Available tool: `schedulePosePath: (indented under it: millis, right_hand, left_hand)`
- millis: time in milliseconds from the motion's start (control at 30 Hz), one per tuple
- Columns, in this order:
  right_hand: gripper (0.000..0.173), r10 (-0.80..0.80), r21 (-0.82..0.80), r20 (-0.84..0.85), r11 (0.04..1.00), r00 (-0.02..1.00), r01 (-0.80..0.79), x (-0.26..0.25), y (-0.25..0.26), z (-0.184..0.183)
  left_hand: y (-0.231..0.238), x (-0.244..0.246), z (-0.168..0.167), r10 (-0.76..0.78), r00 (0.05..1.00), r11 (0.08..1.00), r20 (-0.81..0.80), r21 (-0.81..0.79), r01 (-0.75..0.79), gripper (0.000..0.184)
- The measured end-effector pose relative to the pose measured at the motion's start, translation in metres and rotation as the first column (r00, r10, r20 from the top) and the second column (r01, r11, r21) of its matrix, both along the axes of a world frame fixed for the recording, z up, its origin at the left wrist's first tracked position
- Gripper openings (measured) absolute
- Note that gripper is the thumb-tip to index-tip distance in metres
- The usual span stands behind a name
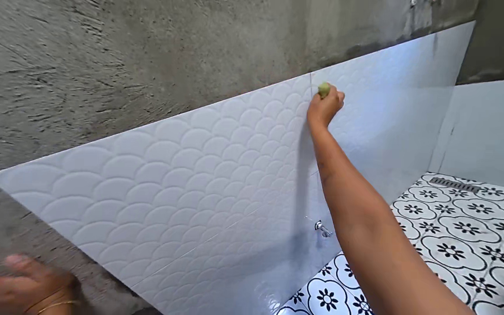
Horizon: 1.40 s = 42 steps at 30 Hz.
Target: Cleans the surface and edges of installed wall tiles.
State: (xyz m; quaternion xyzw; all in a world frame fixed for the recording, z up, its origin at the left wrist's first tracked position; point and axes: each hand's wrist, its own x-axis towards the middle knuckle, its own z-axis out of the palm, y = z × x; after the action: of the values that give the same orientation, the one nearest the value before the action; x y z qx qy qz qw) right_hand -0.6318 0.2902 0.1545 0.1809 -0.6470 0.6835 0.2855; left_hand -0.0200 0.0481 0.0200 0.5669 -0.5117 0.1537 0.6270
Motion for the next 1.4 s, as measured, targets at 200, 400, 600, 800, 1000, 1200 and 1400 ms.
schedulePosePath:
  millis: [200,400,600,800,1000,1200,1400]
  right_hand:
    - [0.034,0.114,-0.029,-0.599,0.986,0.793,-0.163,0.201,-0.066,-0.037]
    - [0.027,0.328,0.261,-0.897,0.934,0.296,-0.246,0.317,-0.097,-0.105]
    - [0.038,0.172,0.167,-0.469,0.981,0.866,-0.104,0.135,-0.027,-0.086]
    - [0.036,0.135,0.15,-0.354,0.985,0.925,-0.087,0.184,-0.038,-0.08]
    - [0.031,0.232,0.162,-0.679,0.973,0.696,-0.165,0.273,-0.07,-0.087]
    - [0.032,0.157,0.254,-0.498,0.967,0.853,-0.029,0.239,-0.047,-0.092]
    - [0.033,0.186,0.228,-0.586,0.972,0.789,-0.059,0.269,-0.059,-0.081]
  left_hand:
    - [-0.01,0.007,-0.007,-0.035,0.999,0.997,0.007,-0.07,0.035,0.071]
    - [-0.012,0.009,-0.008,-0.055,0.997,0.987,0.054,-0.151,0.062,0.071]
    - [-0.005,0.006,-0.009,-0.075,0.996,0.984,0.053,-0.161,0.082,0.071]
    - [-0.004,0.004,-0.009,-0.067,0.996,0.985,0.053,-0.154,0.075,0.072]
    - [-0.002,0.004,-0.009,-0.107,0.993,0.987,0.047,-0.118,0.112,0.072]
    - [-0.006,0.005,-0.012,-0.124,0.992,0.986,0.031,-0.113,0.126,0.075]
    - [-0.013,0.009,-0.017,-0.105,0.993,0.985,0.051,-0.134,0.111,0.073]
